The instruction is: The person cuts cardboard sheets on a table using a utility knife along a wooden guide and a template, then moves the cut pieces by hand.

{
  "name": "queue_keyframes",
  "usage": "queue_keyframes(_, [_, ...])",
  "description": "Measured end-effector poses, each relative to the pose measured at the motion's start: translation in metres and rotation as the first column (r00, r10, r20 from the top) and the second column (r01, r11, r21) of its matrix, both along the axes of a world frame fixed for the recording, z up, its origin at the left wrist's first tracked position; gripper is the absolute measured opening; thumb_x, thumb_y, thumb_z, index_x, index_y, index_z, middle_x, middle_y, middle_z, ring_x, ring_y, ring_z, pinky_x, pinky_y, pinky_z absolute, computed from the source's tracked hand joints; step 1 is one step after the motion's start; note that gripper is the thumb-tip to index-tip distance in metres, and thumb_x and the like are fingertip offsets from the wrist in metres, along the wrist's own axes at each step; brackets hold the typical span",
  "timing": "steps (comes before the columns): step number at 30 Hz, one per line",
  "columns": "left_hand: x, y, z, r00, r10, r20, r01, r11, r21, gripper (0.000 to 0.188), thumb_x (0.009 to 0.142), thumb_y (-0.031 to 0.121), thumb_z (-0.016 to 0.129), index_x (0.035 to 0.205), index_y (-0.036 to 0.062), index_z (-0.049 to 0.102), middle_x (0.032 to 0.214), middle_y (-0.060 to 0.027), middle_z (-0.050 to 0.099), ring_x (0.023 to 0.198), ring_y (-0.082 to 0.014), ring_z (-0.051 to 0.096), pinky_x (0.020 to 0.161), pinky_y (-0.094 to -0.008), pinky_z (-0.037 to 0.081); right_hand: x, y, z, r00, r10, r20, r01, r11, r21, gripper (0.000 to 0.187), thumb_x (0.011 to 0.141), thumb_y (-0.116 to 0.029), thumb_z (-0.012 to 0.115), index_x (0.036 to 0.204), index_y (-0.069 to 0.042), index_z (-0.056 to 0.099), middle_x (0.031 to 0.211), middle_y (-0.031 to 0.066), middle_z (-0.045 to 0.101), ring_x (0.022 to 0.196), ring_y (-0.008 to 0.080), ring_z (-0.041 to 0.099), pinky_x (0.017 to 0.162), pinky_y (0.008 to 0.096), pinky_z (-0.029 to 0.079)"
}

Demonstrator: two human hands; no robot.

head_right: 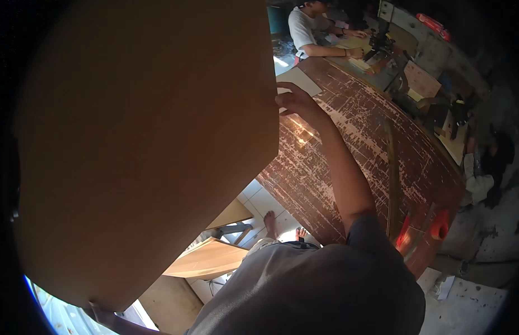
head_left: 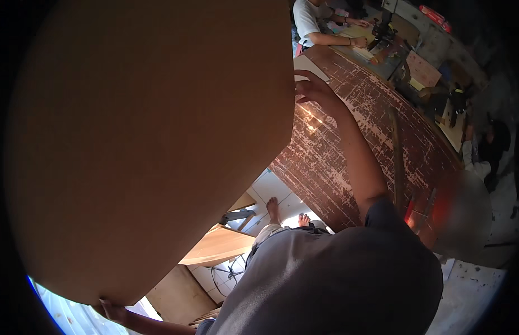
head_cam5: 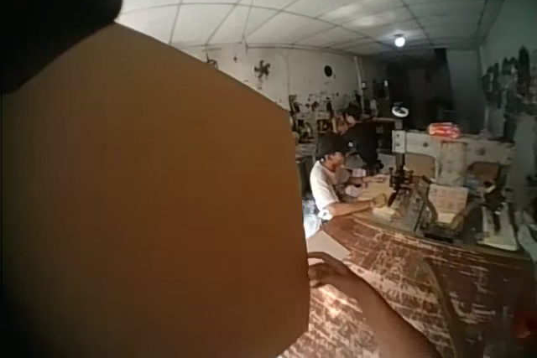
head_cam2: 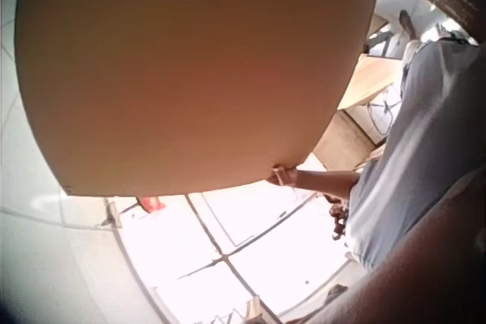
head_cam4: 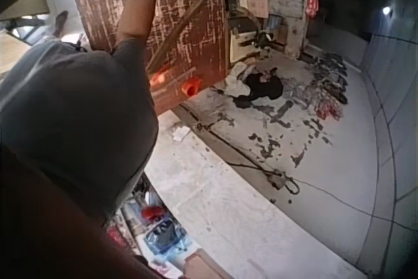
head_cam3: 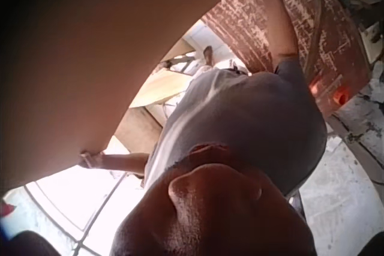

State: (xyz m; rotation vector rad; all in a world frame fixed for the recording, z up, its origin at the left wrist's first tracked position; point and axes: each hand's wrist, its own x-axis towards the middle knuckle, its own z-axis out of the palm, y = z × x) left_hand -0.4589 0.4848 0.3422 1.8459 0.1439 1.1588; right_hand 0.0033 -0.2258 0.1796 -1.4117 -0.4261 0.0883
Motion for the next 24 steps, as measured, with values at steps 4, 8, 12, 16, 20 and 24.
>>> queue_keyframes(4, [0.098, 0.001, 0.006, 0.927, -0.374, -0.032, 0.374, 0.927, -0.015, 0.066, 0.094, 0.030, 0.065, 0.147, -0.0018, 0.038, 0.144, -0.0194, 0.046, 0.126, -0.0310, 0.049, 0.103, -0.0453, 0.042, -0.064, -0.060, -0.035, 0.909, -0.414, -0.046, 0.414, 0.890, 0.192, 0.045, 0.096, -0.030, 0.066, 0.133, -0.006, 0.055, 0.127, 0.0053, 0.061, 0.121, 0.0167, 0.054, 0.104, 0.0333, 0.040])
queue_keyframes(8, [0.217, 0.008, -0.010, 0.871, -0.465, -0.156, 0.431, 0.878, -0.209, 0.052, 0.095, 0.016, 0.061, 0.141, 0.0006, 0.043, 0.127, -0.0140, 0.057, 0.112, -0.0234, 0.057, 0.097, -0.0371, 0.047, -0.145, -0.106, -0.036, 0.825, -0.555, -0.105, 0.538, 0.715, 0.446, 0.037, 0.097, -0.023, 0.066, 0.127, -0.004, 0.057, 0.124, 0.0056, 0.062, 0.115, 0.0152, 0.058, 0.099, 0.0295, 0.044])
queue_keyframes(12, [0.353, -0.077, -0.052, 0.735, -0.545, -0.404, 0.449, 0.837, -0.313, 0.041, 0.096, 0.016, 0.062, 0.132, -0.0007, 0.052, 0.112, -0.0060, 0.062, 0.102, -0.0144, 0.059, 0.089, -0.0284, 0.047, -0.216, -0.123, -0.059, 0.569, -0.800, -0.191, 0.808, 0.500, 0.313, 0.030, 0.097, -0.022, 0.065, 0.119, -0.003, 0.059, 0.114, 0.0049, 0.064, 0.107, 0.0134, 0.060, 0.093, 0.0279, 0.046])
queue_keyframes(16, [0.446, -0.225, -0.098, 0.513, -0.640, -0.572, 0.622, 0.736, -0.265, 0.034, 0.097, 0.024, 0.065, 0.117, -0.0032, 0.063, 0.099, -0.0026, 0.067, 0.088, -0.0090, 0.058, 0.078, -0.0250, 0.046, -0.295, -0.134, -0.100, 0.285, -0.936, -0.206, 0.958, 0.271, 0.095, 0.023, 0.098, -0.027, 0.062, 0.101, -0.004, 0.059, 0.096, 0.0011, 0.062, 0.091, 0.0103, 0.056, 0.083, 0.0266, 0.044])
queue_keyframes(20, [0.512, -0.310, -0.189, 0.503, -0.586, -0.635, 0.655, 0.738, -0.162, 0.033, 0.097, 0.032, 0.065, 0.088, 0.0003, 0.067, 0.073, 0.0021, 0.059, 0.067, -0.0080, 0.048, 0.061, -0.0272, 0.042, -0.374, -0.141, -0.128, 0.018, -0.993, -0.115, 0.983, 0.039, -0.179, 0.024, 0.099, -0.028, 0.061, 0.098, -0.004, 0.060, 0.095, 0.0015, 0.061, 0.091, 0.0120, 0.055, 0.084, 0.0283, 0.043])
queue_keyframes(24, [0.551, -0.364, -0.275, 0.440, -0.476, -0.762, 0.674, 0.735, -0.070, 0.043, 0.091, 0.043, 0.068, 0.096, -0.0003, 0.070, 0.077, -0.0128, 0.067, 0.069, -0.0196, 0.060, 0.069, -0.0360, 0.049, -0.396, -0.117, -0.125, -0.100, -0.983, -0.157, 0.992, -0.086, -0.088, 0.025, 0.099, -0.028, 0.061, 0.101, -0.003, 0.061, 0.096, 0.0019, 0.062, 0.091, 0.0139, 0.055, 0.084, 0.0304, 0.043])
